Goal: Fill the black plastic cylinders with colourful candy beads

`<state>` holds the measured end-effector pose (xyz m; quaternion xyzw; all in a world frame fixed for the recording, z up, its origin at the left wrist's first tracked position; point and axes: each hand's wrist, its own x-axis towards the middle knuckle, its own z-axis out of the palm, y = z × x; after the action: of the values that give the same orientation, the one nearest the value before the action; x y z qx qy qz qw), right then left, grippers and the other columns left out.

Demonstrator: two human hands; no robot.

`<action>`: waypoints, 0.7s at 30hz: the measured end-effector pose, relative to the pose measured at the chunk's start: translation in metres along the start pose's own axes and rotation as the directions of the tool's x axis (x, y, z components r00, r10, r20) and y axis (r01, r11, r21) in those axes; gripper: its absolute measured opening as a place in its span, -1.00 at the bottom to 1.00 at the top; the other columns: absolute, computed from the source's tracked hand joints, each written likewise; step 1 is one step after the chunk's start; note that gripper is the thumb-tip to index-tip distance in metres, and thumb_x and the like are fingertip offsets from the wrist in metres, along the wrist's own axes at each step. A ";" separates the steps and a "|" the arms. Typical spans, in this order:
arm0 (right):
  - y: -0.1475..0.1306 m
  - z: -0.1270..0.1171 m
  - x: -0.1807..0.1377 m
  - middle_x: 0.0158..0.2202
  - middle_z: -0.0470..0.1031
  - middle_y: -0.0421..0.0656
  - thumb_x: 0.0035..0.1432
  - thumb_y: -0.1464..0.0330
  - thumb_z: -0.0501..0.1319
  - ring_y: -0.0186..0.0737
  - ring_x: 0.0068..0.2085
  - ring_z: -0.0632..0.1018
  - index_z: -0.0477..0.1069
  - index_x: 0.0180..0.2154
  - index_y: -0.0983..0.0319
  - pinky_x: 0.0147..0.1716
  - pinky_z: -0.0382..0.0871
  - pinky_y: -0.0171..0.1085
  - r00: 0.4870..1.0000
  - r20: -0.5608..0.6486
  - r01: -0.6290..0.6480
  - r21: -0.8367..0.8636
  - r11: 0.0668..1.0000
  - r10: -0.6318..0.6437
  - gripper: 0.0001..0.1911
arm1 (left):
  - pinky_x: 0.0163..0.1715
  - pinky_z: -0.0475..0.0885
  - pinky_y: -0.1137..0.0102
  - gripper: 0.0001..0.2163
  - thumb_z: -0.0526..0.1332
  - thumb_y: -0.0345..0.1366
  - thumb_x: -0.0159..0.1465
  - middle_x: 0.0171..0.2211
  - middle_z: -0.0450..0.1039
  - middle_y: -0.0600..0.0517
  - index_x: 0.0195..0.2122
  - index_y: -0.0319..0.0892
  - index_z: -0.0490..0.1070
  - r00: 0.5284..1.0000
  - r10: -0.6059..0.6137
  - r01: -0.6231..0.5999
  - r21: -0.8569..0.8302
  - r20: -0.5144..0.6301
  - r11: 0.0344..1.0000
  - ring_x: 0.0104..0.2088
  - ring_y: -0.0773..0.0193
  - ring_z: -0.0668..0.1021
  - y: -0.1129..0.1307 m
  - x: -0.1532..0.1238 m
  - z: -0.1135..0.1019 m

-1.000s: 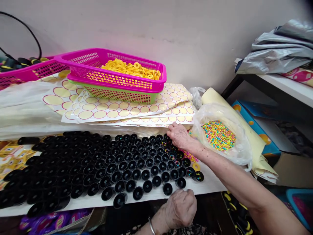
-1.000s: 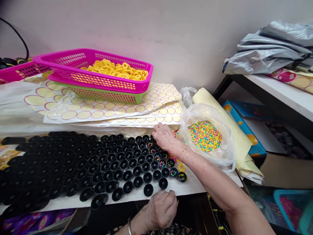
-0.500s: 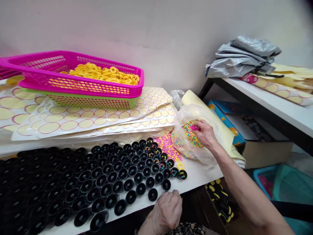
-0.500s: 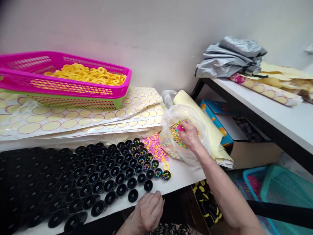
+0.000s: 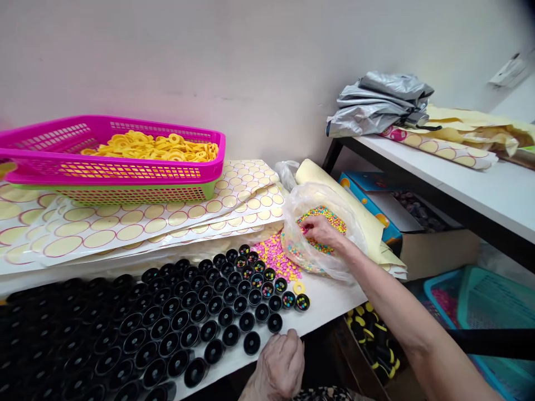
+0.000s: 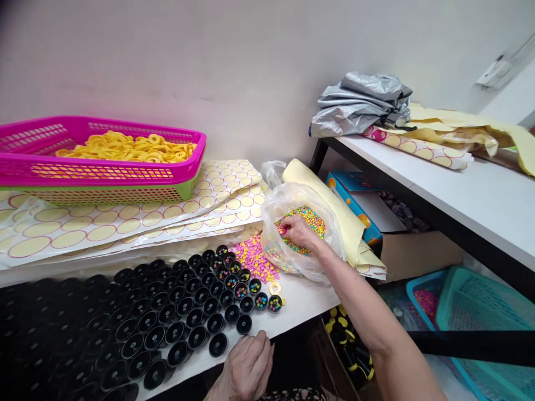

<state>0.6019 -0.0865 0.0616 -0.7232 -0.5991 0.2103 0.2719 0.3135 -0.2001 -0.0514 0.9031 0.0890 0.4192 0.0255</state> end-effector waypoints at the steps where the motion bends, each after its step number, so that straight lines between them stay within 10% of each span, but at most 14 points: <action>1: 0.003 -0.002 -0.002 -0.54 0.39 -0.25 -0.19 0.43 0.16 -0.32 -0.44 0.41 0.43 -0.50 0.28 -0.42 0.24 -0.36 1.000 -0.025 -0.009 0.068 0.998 0.011 -0.89 | -0.48 0.33 0.33 -0.75 0.17 -0.54 0.03 -0.28 0.44 -0.28 -0.21 -0.43 0.40 1.000 0.007 -0.007 -0.001 -0.010 1.000 -0.41 0.21 0.43 -0.001 0.001 0.000; 8: -0.020 -0.010 -0.021 -0.48 0.42 -0.24 -0.19 0.27 0.28 -0.35 -0.44 0.42 0.40 -0.45 0.26 -0.37 0.33 -0.29 0.986 -0.152 0.018 0.468 0.884 0.060 -0.78 | -0.49 0.30 0.34 -0.76 0.14 -0.53 0.04 -0.28 0.41 -0.24 -0.22 -0.42 0.38 1.000 0.009 -0.009 0.010 0.003 1.000 -0.41 0.23 0.42 0.002 0.001 -0.002; 13: -0.083 0.015 -0.022 -0.45 0.45 -0.25 -0.19 0.36 0.36 -0.37 -0.38 0.43 0.45 -0.42 0.24 -0.32 0.29 -0.31 0.998 0.014 0.035 0.683 0.730 -0.061 -0.80 | -0.55 0.22 0.38 -0.82 0.13 -0.46 0.09 -0.30 0.39 -0.15 -0.26 -0.33 0.37 0.992 -0.014 0.009 0.042 0.126 0.999 -0.45 0.30 0.39 0.006 0.003 -0.009; 17: -0.117 0.060 -0.008 -0.47 0.41 -0.25 -0.06 0.38 0.26 -0.36 -0.41 0.39 0.43 -0.40 0.25 -0.37 0.25 -0.32 0.970 0.148 0.083 0.549 0.832 -0.194 -0.90 | -0.55 0.19 0.40 -0.84 0.11 -0.45 0.11 -0.34 0.38 -0.11 -0.27 -0.32 0.35 0.991 -0.018 0.010 0.057 0.132 0.998 -0.44 0.31 0.37 0.005 0.007 -0.015; 21: -0.130 0.092 0.008 -0.44 0.41 -0.18 0.07 0.44 0.10 -0.29 -0.36 0.37 0.42 -0.40 0.26 -0.34 0.18 -0.30 0.921 0.179 0.344 0.042 0.938 -0.346 -0.87 | -0.57 0.15 0.41 -0.89 0.07 -0.45 0.13 -0.40 0.34 -0.07 -0.32 -0.30 0.33 0.987 -0.016 0.015 0.009 0.158 1.000 -0.47 0.33 0.35 0.004 0.008 -0.018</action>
<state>0.4482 -0.0487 0.0755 -0.5827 -0.7383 0.2279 0.2517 0.3054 -0.2030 -0.0327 0.9329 0.0952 0.3460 0.0323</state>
